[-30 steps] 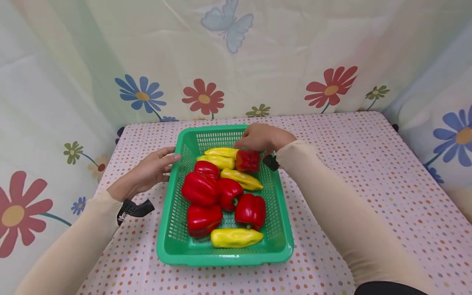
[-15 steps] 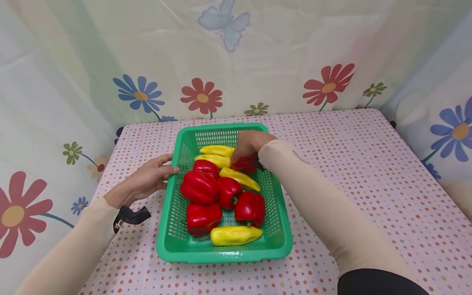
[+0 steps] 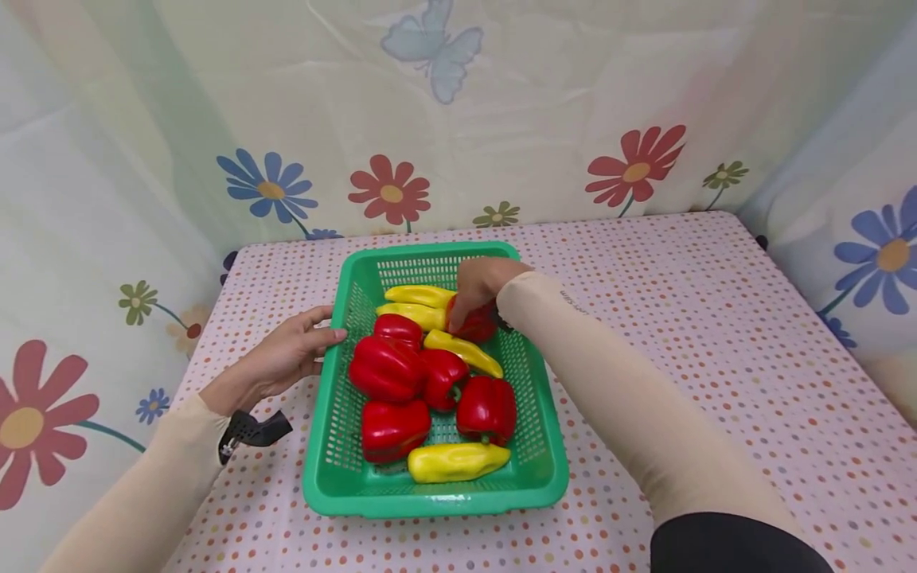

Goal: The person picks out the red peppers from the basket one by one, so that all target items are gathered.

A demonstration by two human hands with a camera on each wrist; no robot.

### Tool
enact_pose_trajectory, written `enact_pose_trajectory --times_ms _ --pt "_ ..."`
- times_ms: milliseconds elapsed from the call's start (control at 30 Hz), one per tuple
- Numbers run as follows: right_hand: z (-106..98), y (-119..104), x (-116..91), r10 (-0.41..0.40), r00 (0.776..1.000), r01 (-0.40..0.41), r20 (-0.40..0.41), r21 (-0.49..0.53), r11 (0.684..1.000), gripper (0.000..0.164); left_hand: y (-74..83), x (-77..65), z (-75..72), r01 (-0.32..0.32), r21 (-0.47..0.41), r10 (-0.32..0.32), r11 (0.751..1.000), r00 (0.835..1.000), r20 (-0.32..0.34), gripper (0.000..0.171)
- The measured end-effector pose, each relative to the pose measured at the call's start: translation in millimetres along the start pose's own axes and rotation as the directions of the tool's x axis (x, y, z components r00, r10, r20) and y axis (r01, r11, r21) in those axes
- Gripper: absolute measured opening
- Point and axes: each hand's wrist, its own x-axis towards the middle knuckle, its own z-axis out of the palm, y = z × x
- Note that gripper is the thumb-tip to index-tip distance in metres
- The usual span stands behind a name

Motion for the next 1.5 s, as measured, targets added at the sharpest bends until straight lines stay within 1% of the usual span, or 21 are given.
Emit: enact_pose_trajectory --times_ms 67,167,300,467,667,767,833,933,1000,1167,1333,1500 --pt "1.5 -0.3 0.3 -0.002 1.0 0.002 -0.012 0.006 1.0 0.054 -0.4 -0.1 -0.1 -0.001 0.005 0.001 1.0 1.0 -0.008 0.054" --pt "4.7 -1.2 -0.1 0.017 0.999 -0.016 -0.036 0.032 0.999 0.053 -1.6 0.1 0.4 -0.004 0.013 0.005 1.0 1.0 -0.026 0.054" --pt "6.6 -1.0 -3.7 0.019 0.998 -0.017 -0.061 0.04 0.999 0.057 -3.4 1.2 1.5 -0.004 0.025 0.005 1.0 0.999 -0.049 0.053" --pt "3.2 4.8 -11.3 -0.046 0.993 0.05 -0.106 0.036 0.998 0.063 -4.0 2.4 3.3 0.002 0.023 -0.001 1.0 0.998 -0.057 0.051" --pt "-5.0 16.7 -21.5 -0.105 0.985 0.122 -0.14 0.119 0.985 0.068 -2.7 3.4 4.7 -0.002 0.03 0.004 1.0 0.998 -0.059 0.053" --pt "-9.7 22.9 -26.3 -0.116 0.979 0.143 -0.166 0.158 0.977 0.071 -0.3 3.5 5.4 -0.007 0.039 0.008 0.999 0.999 -0.045 0.054" --pt "-12.4 26.6 -29.7 -0.127 0.975 0.162 -0.184 0.191 0.968 0.07 1.1 3.5 5.4 -0.008 0.049 0.009 0.999 0.999 -0.031 0.054" --pt "-15.6 32.4 -35.5 -0.134 0.967 0.189 -0.217 0.254 0.949 0.068 3.2 3.6 5.1 -0.007 0.067 0.008 0.998 1.0 -0.011 0.052" --pt "-16.8 36.7 -39.4 -0.135 0.961 0.207 -0.241 0.306 0.929 0.067 3.9 3.5 4.8 -0.002 0.077 0.003 0.997 1.0 -0.003 0.05" --pt "-15.6 48.4 -47.0 -0.137 0.947 0.256 -0.292 0.424 0.869 0.066 2.6 1.4 2.8 0.013 0.088 -0.013 0.996 1.0 -0.001 0.05" --pt "-12.1 60.3 -52.3 -0.149 0.927 0.315 -0.343 0.502 0.805 0.063 -1.3 -1.0 0.0 0.011 0.079 -0.012 0.997 1.0 0.005 0.051" --pt "-9.9 72.4 -56.2 -0.115 0.916 0.334 -0.384 0.572 0.749 0.066 -1.7 -2.1 -0.1 0.005 0.082 -0.006 0.997 1.0 0.008 0.051"
